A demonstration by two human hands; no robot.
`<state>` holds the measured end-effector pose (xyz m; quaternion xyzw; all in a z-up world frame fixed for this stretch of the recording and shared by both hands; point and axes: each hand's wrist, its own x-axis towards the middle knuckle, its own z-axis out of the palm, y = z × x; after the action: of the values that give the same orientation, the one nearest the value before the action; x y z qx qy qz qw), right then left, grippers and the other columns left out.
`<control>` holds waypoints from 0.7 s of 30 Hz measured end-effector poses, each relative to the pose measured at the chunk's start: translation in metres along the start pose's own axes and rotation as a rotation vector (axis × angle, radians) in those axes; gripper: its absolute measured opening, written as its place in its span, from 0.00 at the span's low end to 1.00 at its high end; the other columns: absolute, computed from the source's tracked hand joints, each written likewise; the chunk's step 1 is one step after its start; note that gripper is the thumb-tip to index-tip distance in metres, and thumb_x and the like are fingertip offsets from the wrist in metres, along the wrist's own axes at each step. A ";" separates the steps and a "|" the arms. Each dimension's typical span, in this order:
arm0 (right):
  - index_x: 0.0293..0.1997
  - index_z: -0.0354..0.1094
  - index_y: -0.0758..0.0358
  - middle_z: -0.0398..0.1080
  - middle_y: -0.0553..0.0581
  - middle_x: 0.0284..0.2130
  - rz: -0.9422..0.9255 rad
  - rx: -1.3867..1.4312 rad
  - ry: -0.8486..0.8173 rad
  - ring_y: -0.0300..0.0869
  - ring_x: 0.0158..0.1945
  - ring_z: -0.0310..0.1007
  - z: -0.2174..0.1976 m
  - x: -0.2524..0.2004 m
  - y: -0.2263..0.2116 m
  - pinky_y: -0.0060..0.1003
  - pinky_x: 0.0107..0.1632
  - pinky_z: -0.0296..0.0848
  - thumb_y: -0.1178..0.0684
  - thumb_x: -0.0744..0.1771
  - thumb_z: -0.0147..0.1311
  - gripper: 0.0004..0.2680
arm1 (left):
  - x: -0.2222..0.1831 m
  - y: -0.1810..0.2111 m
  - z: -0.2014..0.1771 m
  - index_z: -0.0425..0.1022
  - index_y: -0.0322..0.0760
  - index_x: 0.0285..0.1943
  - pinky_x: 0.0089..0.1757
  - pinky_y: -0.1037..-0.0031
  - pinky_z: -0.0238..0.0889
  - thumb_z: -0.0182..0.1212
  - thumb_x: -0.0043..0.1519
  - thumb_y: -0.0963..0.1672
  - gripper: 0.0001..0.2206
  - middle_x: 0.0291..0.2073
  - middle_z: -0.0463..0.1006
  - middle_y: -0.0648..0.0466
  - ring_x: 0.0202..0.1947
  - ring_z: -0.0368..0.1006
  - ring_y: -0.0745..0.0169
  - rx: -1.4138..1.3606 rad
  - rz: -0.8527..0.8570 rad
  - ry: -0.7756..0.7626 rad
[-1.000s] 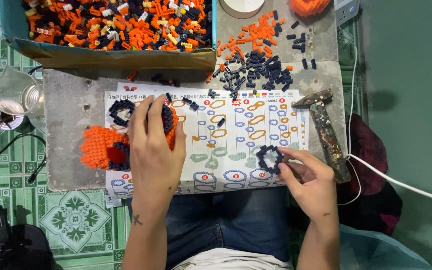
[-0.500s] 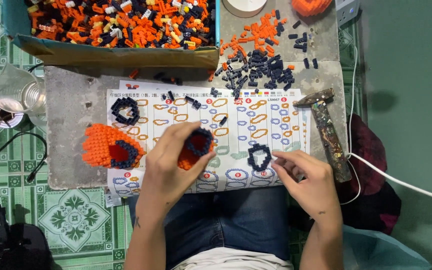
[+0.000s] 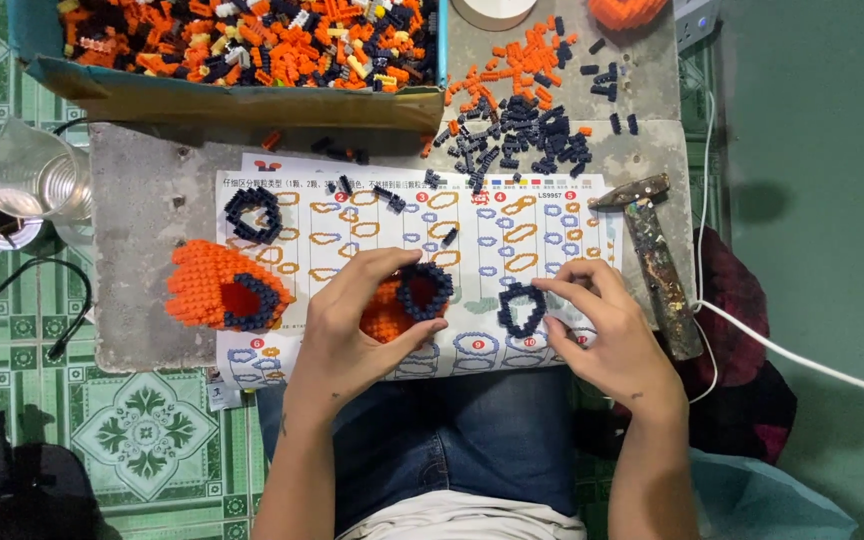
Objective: The person assembles a 3D model from interlocking building blocks by hand, connecting individual blocks and then using a small hammer to tap them into place.
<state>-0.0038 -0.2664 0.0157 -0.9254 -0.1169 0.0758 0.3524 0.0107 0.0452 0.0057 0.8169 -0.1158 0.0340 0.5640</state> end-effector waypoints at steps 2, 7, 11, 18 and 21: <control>0.56 0.82 0.66 0.71 0.57 0.54 0.024 0.008 0.018 0.44 0.49 0.75 0.001 -0.001 -0.003 0.35 0.49 0.76 0.65 0.63 0.65 0.15 | 0.001 0.001 0.000 0.80 0.36 0.67 0.54 0.67 0.81 0.87 0.49 0.41 0.33 0.58 0.87 0.47 0.51 0.86 0.55 0.000 0.003 -0.004; 0.53 0.83 0.64 0.72 0.56 0.53 0.049 -0.021 0.061 0.44 0.49 0.75 0.005 -0.004 0.000 0.35 0.48 0.75 0.64 0.63 0.67 0.14 | -0.001 -0.006 0.000 0.81 0.35 0.65 0.53 0.68 0.82 0.86 0.49 0.41 0.32 0.58 0.88 0.47 0.49 0.87 0.55 -0.004 -0.013 -0.007; 0.52 0.83 0.61 0.73 0.57 0.47 -0.071 -0.051 0.076 0.51 0.49 0.77 0.007 -0.005 0.009 0.46 0.51 0.80 0.61 0.64 0.70 0.12 | -0.004 -0.017 0.002 0.81 0.37 0.68 0.55 0.47 0.80 0.88 0.50 0.37 0.34 0.56 0.87 0.40 0.56 0.86 0.30 -0.151 -0.002 -0.023; 0.53 0.83 0.57 0.74 0.56 0.48 -0.077 -0.052 0.084 0.51 0.48 0.76 0.009 -0.007 0.011 0.44 0.51 0.79 0.60 0.64 0.70 0.12 | -0.005 -0.017 0.000 0.81 0.37 0.68 0.53 0.47 0.81 0.89 0.50 0.37 0.34 0.56 0.87 0.39 0.56 0.85 0.28 -0.169 -0.022 -0.044; 0.53 0.84 0.59 0.74 0.57 0.47 -0.075 -0.042 0.095 0.52 0.49 0.77 0.009 -0.006 0.009 0.45 0.50 0.79 0.62 0.64 0.69 0.12 | -0.001 -0.014 -0.001 0.82 0.36 0.66 0.53 0.48 0.81 0.89 0.48 0.37 0.33 0.55 0.87 0.38 0.56 0.86 0.26 -0.198 -0.005 -0.050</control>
<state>-0.0098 -0.2684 0.0036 -0.9300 -0.1364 0.0162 0.3408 0.0127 0.0508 -0.0070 0.7580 -0.1304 0.0006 0.6391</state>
